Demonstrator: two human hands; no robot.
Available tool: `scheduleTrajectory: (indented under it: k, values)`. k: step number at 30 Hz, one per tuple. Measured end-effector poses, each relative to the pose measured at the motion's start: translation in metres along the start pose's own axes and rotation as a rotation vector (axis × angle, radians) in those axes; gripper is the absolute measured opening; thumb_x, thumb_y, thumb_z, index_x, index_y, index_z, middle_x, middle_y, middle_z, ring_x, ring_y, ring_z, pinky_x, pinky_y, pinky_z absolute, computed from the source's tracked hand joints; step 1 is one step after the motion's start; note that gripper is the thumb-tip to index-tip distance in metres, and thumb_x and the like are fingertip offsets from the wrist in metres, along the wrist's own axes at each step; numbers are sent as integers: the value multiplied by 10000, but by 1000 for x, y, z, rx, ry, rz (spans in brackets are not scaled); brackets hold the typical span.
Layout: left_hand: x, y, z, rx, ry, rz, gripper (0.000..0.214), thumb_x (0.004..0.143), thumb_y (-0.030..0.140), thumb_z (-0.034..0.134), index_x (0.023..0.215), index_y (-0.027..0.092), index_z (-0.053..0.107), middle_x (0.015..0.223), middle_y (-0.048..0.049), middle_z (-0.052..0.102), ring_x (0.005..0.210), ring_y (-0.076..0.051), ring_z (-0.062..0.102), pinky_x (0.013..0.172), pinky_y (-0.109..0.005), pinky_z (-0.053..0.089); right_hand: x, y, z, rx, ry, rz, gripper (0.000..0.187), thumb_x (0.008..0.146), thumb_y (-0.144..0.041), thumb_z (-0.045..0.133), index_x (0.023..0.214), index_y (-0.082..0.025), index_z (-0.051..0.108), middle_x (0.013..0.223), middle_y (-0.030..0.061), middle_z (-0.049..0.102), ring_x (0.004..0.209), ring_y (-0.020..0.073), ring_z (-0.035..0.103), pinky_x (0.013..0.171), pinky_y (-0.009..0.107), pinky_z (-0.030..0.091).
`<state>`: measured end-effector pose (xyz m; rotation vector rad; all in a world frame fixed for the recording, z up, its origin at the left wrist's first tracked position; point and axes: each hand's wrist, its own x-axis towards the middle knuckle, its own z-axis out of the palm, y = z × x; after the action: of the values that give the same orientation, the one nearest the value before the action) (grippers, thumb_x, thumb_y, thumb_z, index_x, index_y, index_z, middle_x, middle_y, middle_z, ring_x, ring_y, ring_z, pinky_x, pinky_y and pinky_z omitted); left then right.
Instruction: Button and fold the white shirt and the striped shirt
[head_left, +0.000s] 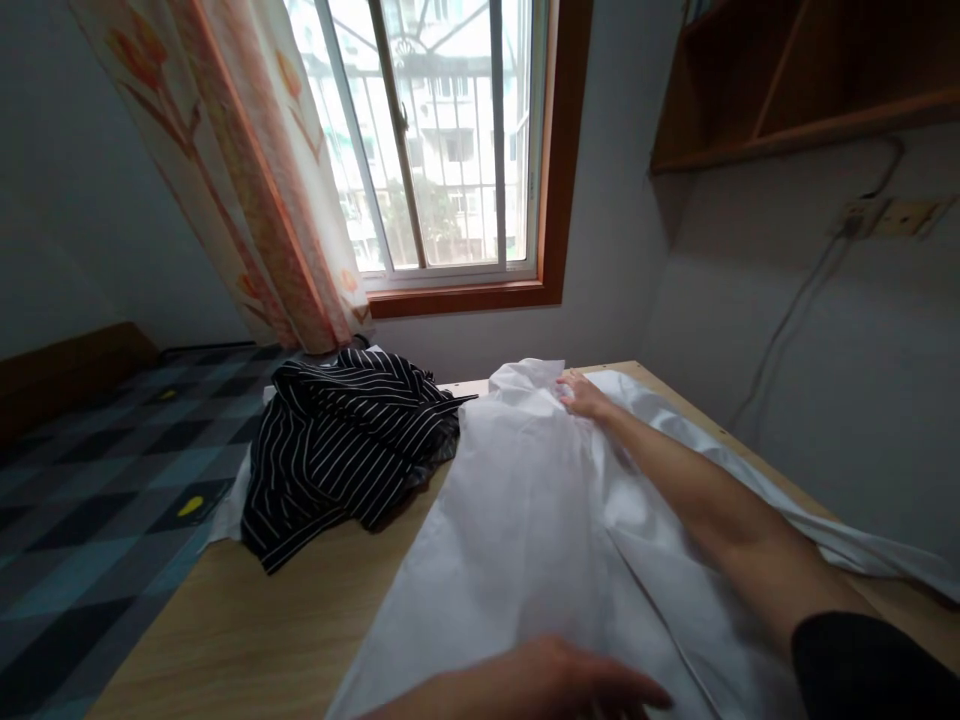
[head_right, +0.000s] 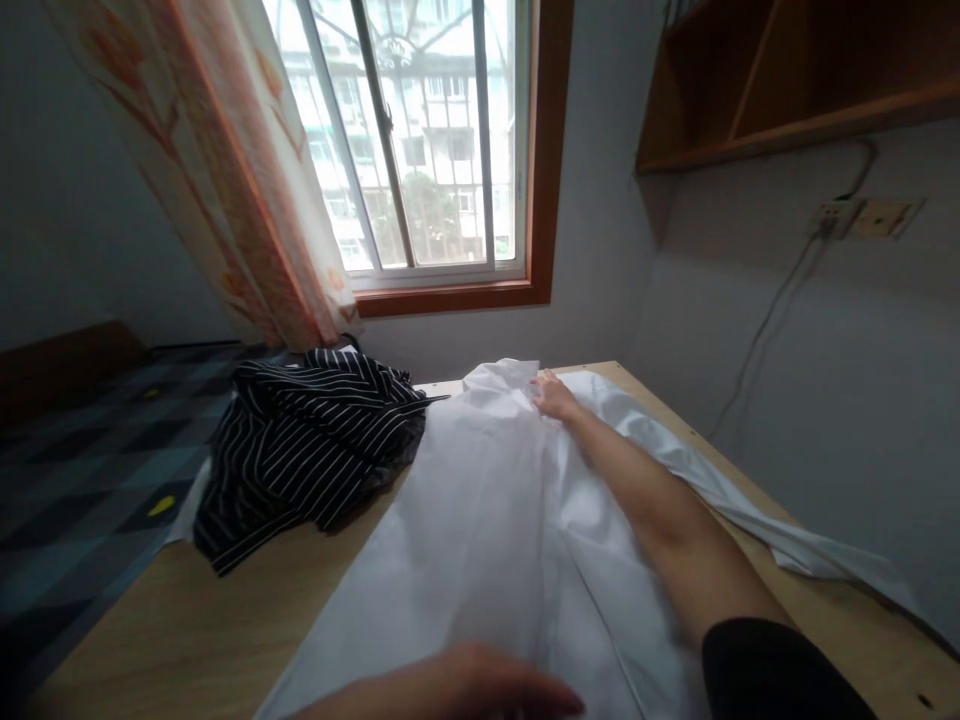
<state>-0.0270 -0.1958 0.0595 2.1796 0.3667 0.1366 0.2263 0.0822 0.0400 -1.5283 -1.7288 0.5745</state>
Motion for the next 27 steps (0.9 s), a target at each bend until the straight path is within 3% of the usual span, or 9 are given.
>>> scheduleTrajectory:
  k: [3, 6, 8, 11, 15, 18, 22, 23, 27]
  values:
    - [-18, -6, -43, 259, 261, -68, 496, 893, 450, 564, 1360, 287, 527, 1342, -65, 593, 1289, -270, 492, 1116, -434, 341, -35, 1, -25, -183, 13, -203, 381, 781, -173, 643, 1162, -155, 652, 1427, 157, 491, 1376, 271, 379, 1131, 441, 284]
    - [-30, -32, -62, 509, 280, -216, 602, 871, 538, 557, 1426, 329, 454, 1517, -72, 393, 1438, -369, 228, 1147, -632, 107, -94, 3, -40, -337, -57, -424, 429, 872, -391, 594, 1266, -221, 606, 1476, 129, 441, 1356, 289, 406, 1111, 489, 306]
    - [-29, -50, -55, 552, 216, -294, 700, 838, 626, 546, 1462, 353, 388, 1567, -79, 283, 1447, -425, 129, 1101, -707, 71, -139, 11, -36, -422, -136, -489, 563, 866, -508, 585, 1366, -256, 529, 1511, 120, 394, 1394, 316, 341, 1116, 527, 278]
    - [-20, -59, -28, 547, 139, -343, 801, 776, 736, 523, 1474, 381, 353, 1592, -84, 200, 1435, -479, 56, 1054, -763, 42, -187, 29, -20, -553, -178, -419, 681, 849, -603, 560, 1436, -277, 445, 1521, 129, 376, 1401, 359, 315, 1104, 599, 243]
    - [-8, -43, 0, 545, 166, -420, 867, 730, 742, 577, 1478, 369, 350, 1601, -111, 157, 1421, -517, 28, 1029, -787, 48, -201, 41, -11, -631, -149, -319, 636, 872, -545, 549, 1428, -249, 462, 1499, 137, 409, 1367, 368, 370, 1085, 589, 280]
    - [-8, -38, -6, 493, 275, -395, 768, 743, 636, 649, 1418, 323, 459, 1556, -130, 300, 1409, -472, 215, 1080, -695, 203, -193, 32, -20, -574, -165, -281, 498, 883, -422, 553, 1337, -220, 566, 1432, 127, 501, 1307, 332, 459, 1074, 540, 331]
    - [-25, -53, -48, 444, 879, -544, 614, 814, 415, 622, 1369, 201, 470, 1347, -147, 544, 1210, -306, 527, 1007, -469, 430, -187, 5, -31, -418, -58, -202, 297, 876, -282, 516, 1088, -178, 696, 1230, 144, 650, 1164, 284, 585, 1025, 470, 423]
    - [-29, -58, -59, 405, 941, -610, 603, 807, 376, 622, 1354, 171, 471, 1250, -145, 604, 1115, -289, 583, 942, -437, 467, -188, -4, -30, -374, -20, -235, 307, 868, -277, 526, 1116, -181, 678, 1221, 140, 650, 1168, 283, 581, 1023, 468, 430]
    - [-25, -61, -79, 286, 835, -743, 373, 784, 199, 564, 1149, 133, 603, 762, -36, 657, 712, -191, 615, 677, -294, 457, -201, -39, -18, -272, -1, -527, 663, 801, -274, 637, 1424, -223, 417, 1442, 142, 459, 1322, 305, 440, 1059, 489, 404]
